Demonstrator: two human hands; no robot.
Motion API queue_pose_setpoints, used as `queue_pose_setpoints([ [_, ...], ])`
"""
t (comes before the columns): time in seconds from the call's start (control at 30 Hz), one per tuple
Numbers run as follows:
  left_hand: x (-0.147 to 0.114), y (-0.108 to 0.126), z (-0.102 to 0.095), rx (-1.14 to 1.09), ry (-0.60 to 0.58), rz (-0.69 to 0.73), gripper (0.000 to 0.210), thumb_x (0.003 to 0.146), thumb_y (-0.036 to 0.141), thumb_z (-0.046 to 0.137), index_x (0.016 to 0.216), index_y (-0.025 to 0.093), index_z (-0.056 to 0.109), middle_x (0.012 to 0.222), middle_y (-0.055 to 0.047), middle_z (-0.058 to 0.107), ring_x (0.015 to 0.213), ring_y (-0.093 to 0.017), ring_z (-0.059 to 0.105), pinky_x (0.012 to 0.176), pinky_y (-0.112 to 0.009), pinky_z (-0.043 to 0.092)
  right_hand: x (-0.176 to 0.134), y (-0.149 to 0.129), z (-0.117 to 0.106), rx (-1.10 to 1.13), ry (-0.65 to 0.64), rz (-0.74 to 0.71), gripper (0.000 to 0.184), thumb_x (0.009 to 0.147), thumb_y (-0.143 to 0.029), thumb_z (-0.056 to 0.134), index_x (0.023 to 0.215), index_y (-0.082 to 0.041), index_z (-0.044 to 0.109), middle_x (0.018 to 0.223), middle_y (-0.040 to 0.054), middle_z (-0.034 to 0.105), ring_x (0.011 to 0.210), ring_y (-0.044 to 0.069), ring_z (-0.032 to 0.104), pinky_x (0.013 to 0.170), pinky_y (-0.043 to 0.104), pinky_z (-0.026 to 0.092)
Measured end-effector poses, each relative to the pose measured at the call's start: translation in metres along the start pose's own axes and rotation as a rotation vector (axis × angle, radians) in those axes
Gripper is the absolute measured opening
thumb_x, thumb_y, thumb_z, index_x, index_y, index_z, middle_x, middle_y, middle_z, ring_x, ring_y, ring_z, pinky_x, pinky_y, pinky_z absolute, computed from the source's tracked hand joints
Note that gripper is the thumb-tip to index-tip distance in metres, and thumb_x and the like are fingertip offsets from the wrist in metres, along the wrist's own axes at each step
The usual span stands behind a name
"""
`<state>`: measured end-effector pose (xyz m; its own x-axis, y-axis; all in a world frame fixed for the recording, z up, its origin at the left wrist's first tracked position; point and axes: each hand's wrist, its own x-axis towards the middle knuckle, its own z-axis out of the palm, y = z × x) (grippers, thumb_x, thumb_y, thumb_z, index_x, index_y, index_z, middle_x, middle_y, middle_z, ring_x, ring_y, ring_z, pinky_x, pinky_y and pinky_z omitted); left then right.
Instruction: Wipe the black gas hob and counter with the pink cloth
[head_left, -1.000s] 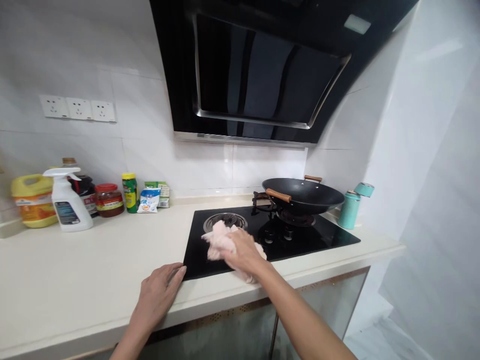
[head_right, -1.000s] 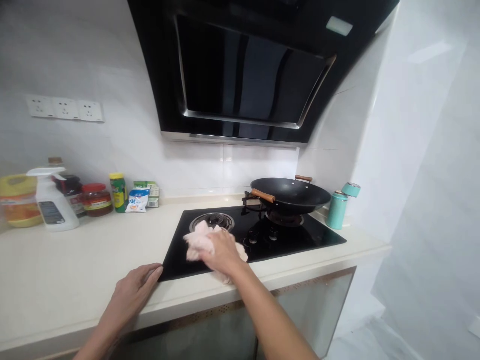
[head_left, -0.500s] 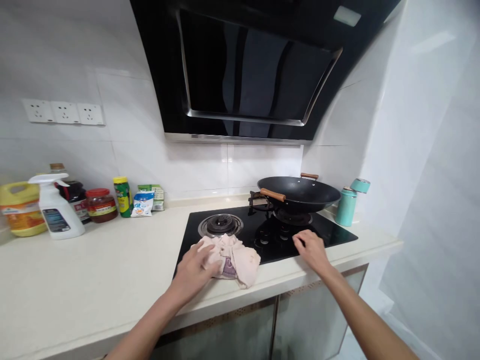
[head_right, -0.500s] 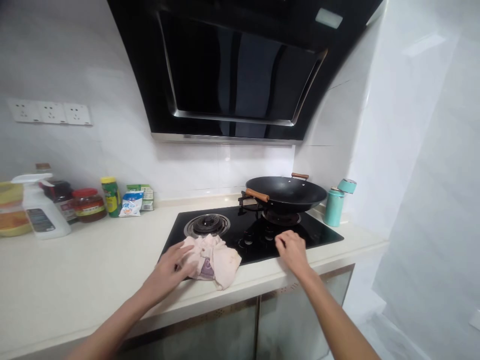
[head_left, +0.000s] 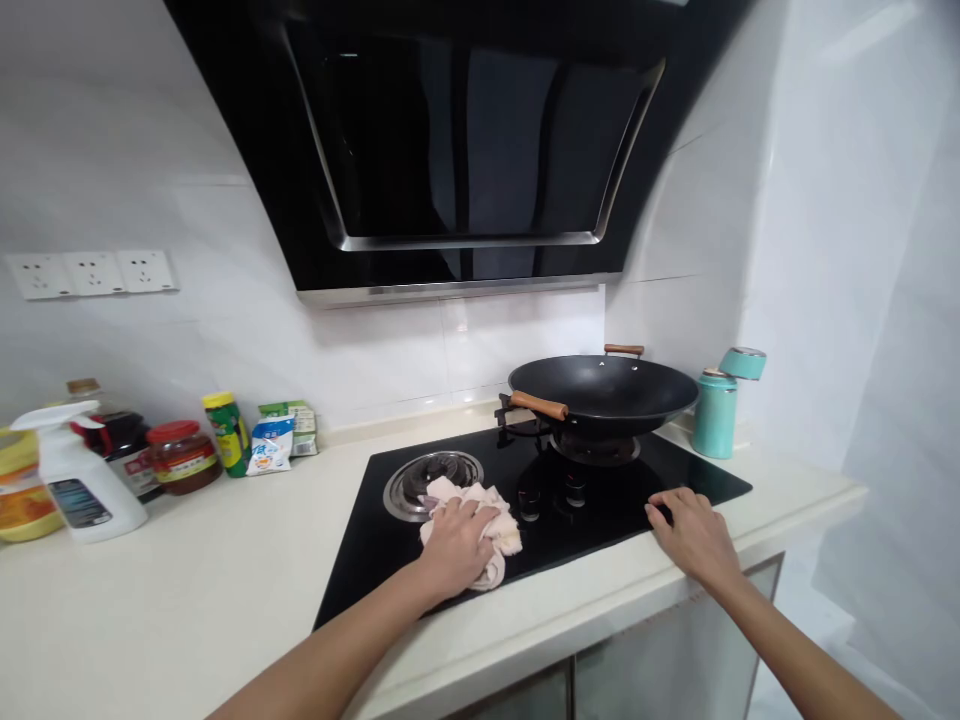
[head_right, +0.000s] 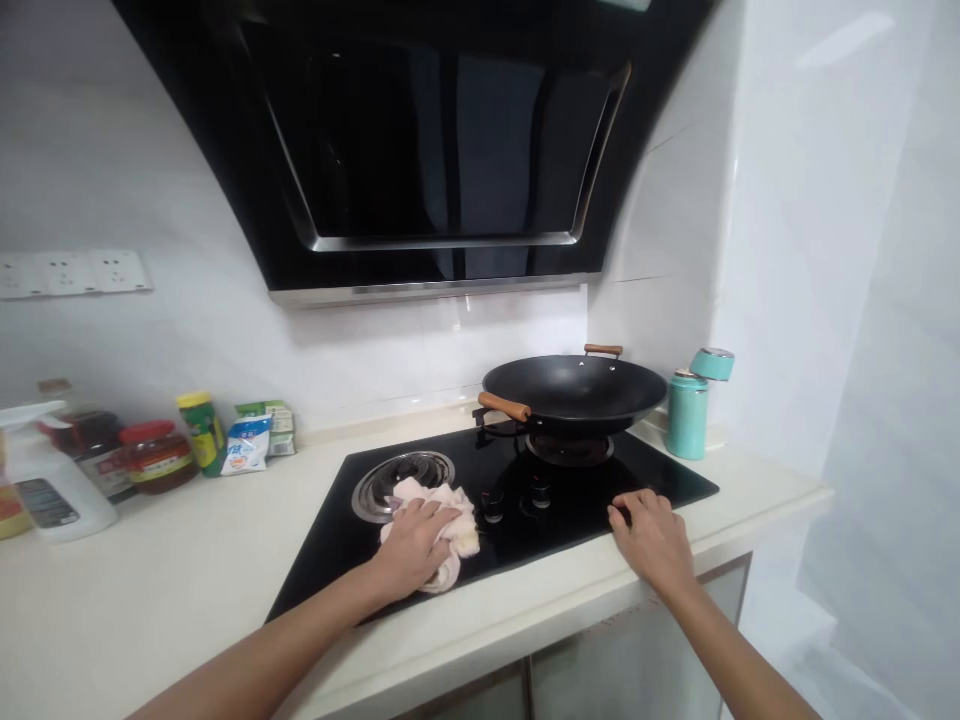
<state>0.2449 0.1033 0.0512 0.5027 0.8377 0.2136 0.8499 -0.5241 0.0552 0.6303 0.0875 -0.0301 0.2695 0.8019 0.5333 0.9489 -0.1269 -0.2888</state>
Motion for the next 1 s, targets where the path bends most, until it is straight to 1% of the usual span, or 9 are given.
queue_pose_setpoints([
  [0.07, 0.023, -0.008, 0.005, -0.014, -0.008, 0.019, 0.054, 0.087, 0.023, 0.044, 0.139, 0.026, 0.057, 0.133, -0.011, 0.062, 0.122, -0.034, 0.05, 0.105, -0.053, 0.039, 0.0, 0.001, 0.0, 0.001, -0.001, -0.002, 0.039, 0.096, -0.044, 0.041, 0.107, -0.022, 0.071, 0.114, 0.0111, 0.064, 0.106, 0.029, 0.056, 0.086, 0.043, 0.045],
  [0.17, 0.065, -0.015, 0.012, -0.038, -0.053, 0.044, 0.058, 0.087, 0.024, 0.045, 0.145, 0.028, 0.05, 0.142, -0.007, 0.057, 0.128, -0.031, 0.048, 0.11, -0.048, 0.038, 0.001, 0.003, 0.0, 0.007, 0.003, -0.009, 0.041, 0.095, -0.046, 0.039, 0.106, -0.022, 0.07, 0.114, 0.0109, 0.065, 0.107, 0.03, 0.057, 0.085, 0.044, 0.045],
  [0.3, 0.121, -0.019, 0.017, -0.063, -0.138, 0.055, 0.065, 0.083, 0.03, 0.052, 0.147, 0.029, 0.045, 0.149, -0.005, 0.053, 0.134, -0.031, 0.046, 0.113, -0.047, 0.037, 0.001, 0.012, 0.008, 0.036, 0.021, -0.016, 0.044, 0.092, -0.051, 0.038, 0.103, -0.024, 0.071, 0.112, 0.0099, 0.067, 0.103, 0.03, 0.06, 0.081, 0.045, 0.048],
  [0.4, 0.156, -0.02, 0.022, -0.075, -0.207, 0.024, 0.067, 0.082, 0.044, 0.054, 0.148, 0.029, 0.045, 0.15, -0.007, 0.052, 0.138, -0.035, 0.043, 0.116, -0.053, 0.035, 0.002, 0.023, 0.017, 0.058, 0.058, -0.031, 0.046, 0.09, -0.056, 0.039, 0.1, -0.026, 0.071, 0.112, 0.0101, 0.068, 0.101, 0.031, 0.061, 0.077, 0.045, 0.049],
  [0.57, 0.2, -0.035, 0.03, -0.085, -0.287, -0.065, 0.086, 0.076, 0.077, 0.05, 0.152, 0.039, 0.038, 0.16, -0.006, 0.04, 0.149, -0.044, 0.026, 0.117, -0.072, 0.018, 0.004, 0.035, 0.025, 0.074, 0.075, -0.044, 0.047, 0.085, -0.063, 0.041, 0.096, -0.03, 0.073, 0.111, 0.0094, 0.07, 0.099, 0.034, 0.063, 0.073, 0.047, 0.051],
  [0.67, 0.222, -0.059, 0.033, -0.077, -0.308, -0.141, 0.092, 0.072, 0.084, 0.048, 0.153, 0.042, 0.035, 0.166, -0.006, 0.03, 0.151, -0.049, 0.016, 0.113, -0.079, 0.014, 0.005, 0.038, 0.025, 0.081, 0.081, -0.048, 0.046, 0.085, -0.064, 0.042, 0.095, -0.031, 0.072, 0.109, 0.0092, 0.07, 0.099, 0.034, 0.064, 0.074, 0.048, 0.053],
  [0.77, 0.242, -0.091, 0.033, -0.06, -0.321, -0.211, 0.094, 0.071, 0.088, 0.046, 0.153, 0.043, 0.035, 0.168, -0.007, 0.026, 0.152, -0.051, 0.01, 0.11, -0.083, 0.012, 0.005, 0.039, 0.024, 0.098, 0.093, -0.055, 0.044, 0.085, -0.064, 0.044, 0.094, -0.031, 0.072, 0.107, 0.0098, 0.07, 0.097, 0.034, 0.065, 0.078, 0.049, 0.053],
  [0.9, 0.257, -0.136, 0.035, -0.041, -0.316, -0.298, 0.093, 0.074, 0.087, 0.041, 0.155, 0.044, 0.03, 0.168, -0.008, 0.026, 0.15, -0.051, 0.017, 0.108, -0.083, 0.018, 0.005, 0.041, 0.022, 0.11, 0.103, -0.062, 0.043, 0.083, -0.064, 0.047, 0.094, -0.031, 0.072, 0.108, 0.0098, 0.071, 0.1, 0.035, 0.064, 0.085, 0.052, 0.052],
  [1.0, 0.256, -0.169, 0.035, -0.027, -0.301, -0.355, 0.091, 0.075, 0.087, 0.04, 0.155, 0.045, 0.03, 0.168, -0.008, 0.027, 0.147, -0.052, 0.026, 0.106, -0.082, 0.023, 0.005, 0.042, 0.02, 0.118, 0.087, -0.072, 0.042, 0.085, -0.063, 0.048, 0.096, -0.029, 0.071, 0.108, 0.0104, 0.07, 0.102, 0.035, 0.063, 0.092, 0.053, 0.05],
])
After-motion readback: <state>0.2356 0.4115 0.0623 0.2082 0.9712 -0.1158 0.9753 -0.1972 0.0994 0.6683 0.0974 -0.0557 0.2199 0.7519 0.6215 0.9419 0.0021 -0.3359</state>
